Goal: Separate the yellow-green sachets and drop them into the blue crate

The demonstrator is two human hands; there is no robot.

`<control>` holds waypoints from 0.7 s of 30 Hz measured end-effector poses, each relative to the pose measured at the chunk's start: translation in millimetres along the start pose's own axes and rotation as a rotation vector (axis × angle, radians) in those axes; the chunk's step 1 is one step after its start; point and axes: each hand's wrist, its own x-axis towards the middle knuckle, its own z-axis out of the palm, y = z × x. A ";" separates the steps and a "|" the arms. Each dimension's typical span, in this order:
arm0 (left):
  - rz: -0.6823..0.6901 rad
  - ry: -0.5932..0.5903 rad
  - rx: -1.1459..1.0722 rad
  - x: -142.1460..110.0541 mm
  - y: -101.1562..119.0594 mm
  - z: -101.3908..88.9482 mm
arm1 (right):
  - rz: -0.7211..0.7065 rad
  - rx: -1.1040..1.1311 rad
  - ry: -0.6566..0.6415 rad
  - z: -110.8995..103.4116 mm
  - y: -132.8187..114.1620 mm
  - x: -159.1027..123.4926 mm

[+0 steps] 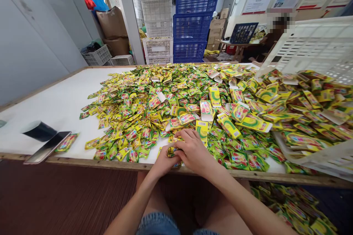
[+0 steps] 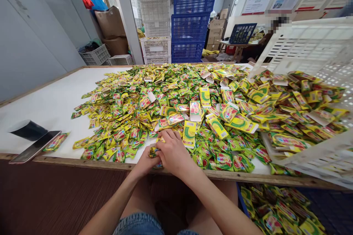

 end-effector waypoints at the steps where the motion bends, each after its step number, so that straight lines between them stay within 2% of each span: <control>1: 0.001 -0.006 -0.008 -0.1 0.0 0.0 | 0.001 -0.015 -0.022 1.3 0.0 0.7; 5: 0.049 -0.067 -0.018 -0.6 0.7 -0.9 | 0.011 -0.012 -0.119 6.8 -0.6 0.9; 7: 0.076 -0.081 -0.046 -1.2 1.3 -2.0 | 0.030 0.057 -0.125 8.8 -0.2 -3.1; 9: 0.081 -0.052 -0.093 -2.2 1.4 -3.3 | 0.078 0.205 -0.073 11.8 1.3 -11.2; 13: -0.010 -0.010 -0.157 -3.8 1.7 -5.0 | 0.283 0.530 0.127 25.9 5.7 -34.4; 17: 0.036 -0.002 -0.159 -7.8 3.8 -5.3 | 0.342 0.623 0.242 44.8 8.4 -49.0; 19: 0.065 0.072 -0.146 -13.6 2.2 -5.6 | 0.351 0.637 0.287 52.0 9.7 -50.6; 21: 0.071 0.194 -0.075 -21.9 -2.4 -6.4 | 0.356 0.637 0.327 56.9 10.9 -50.4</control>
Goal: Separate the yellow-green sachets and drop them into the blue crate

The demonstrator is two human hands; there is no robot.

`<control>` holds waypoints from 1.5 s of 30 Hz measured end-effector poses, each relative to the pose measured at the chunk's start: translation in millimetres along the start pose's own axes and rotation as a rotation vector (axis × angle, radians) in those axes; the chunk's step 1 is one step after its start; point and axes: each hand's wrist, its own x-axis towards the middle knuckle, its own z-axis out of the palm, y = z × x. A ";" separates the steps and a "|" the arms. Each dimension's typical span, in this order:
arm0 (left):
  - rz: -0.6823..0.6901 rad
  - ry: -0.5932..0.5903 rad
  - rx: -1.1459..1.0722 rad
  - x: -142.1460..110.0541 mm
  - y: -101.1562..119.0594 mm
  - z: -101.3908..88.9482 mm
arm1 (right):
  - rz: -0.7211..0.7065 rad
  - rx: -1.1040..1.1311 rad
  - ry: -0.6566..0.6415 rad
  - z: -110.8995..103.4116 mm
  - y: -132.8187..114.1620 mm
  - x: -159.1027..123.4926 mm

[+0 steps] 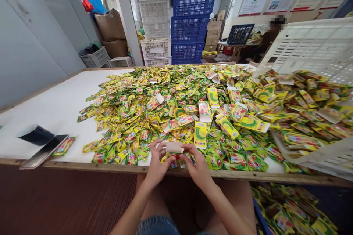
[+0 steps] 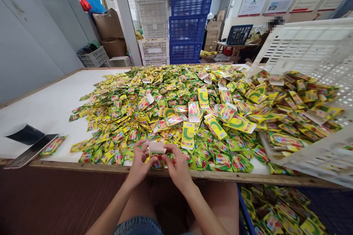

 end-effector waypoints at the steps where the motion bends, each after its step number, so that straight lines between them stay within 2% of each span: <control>1: 0.012 0.051 0.044 -4.2 -2.5 -1.7 | -0.010 -0.006 0.019 1.1 1.2 0.2; 3: 0.041 0.086 0.106 -11.0 -6.7 -5.3 | -0.048 -0.043 0.030 2.5 1.9 1.1; 7: 0.065 0.022 0.198 -11.5 -5.0 -10.9 | -0.127 -0.130 -0.083 3.3 -3.7 4.9; 9: 0.075 0.010 0.220 -7.3 -0.7 -11.7 | -0.135 -0.120 -0.099 4.0 -7.4 7.7; 15: 0.081 0.065 0.012 -1.1 8.0 -8.1 | -0.071 0.001 0.065 8.3 -9.1 12.1; 19: 0.159 -0.007 0.168 -3.6 14.6 -9.9 | -0.149 -0.026 -0.040 6.1 -9.2 9.5; 22: 0.207 0.001 0.237 -5.8 18.9 -10.2 | -0.164 -0.041 -0.055 3.8 -10.2 5.6; 28: 0.118 0.100 0.184 -7.7 17.9 -2.8 | -0.116 -0.128 0.021 7.7 -14.7 5.1; 32: 0.110 0.131 0.192 -3.4 17.9 -1.5 | -0.076 -0.212 0.052 10.3 -18.1 10.7; 40: 0.096 0.114 0.183 1.8 14.8 0.1 | -0.226 -0.379 0.044 5.4 -18.2 15.7; 45: 0.084 0.132 0.179 4.4 15.2 1.6 | -0.220 -0.403 0.042 5.1 -20.4 20.8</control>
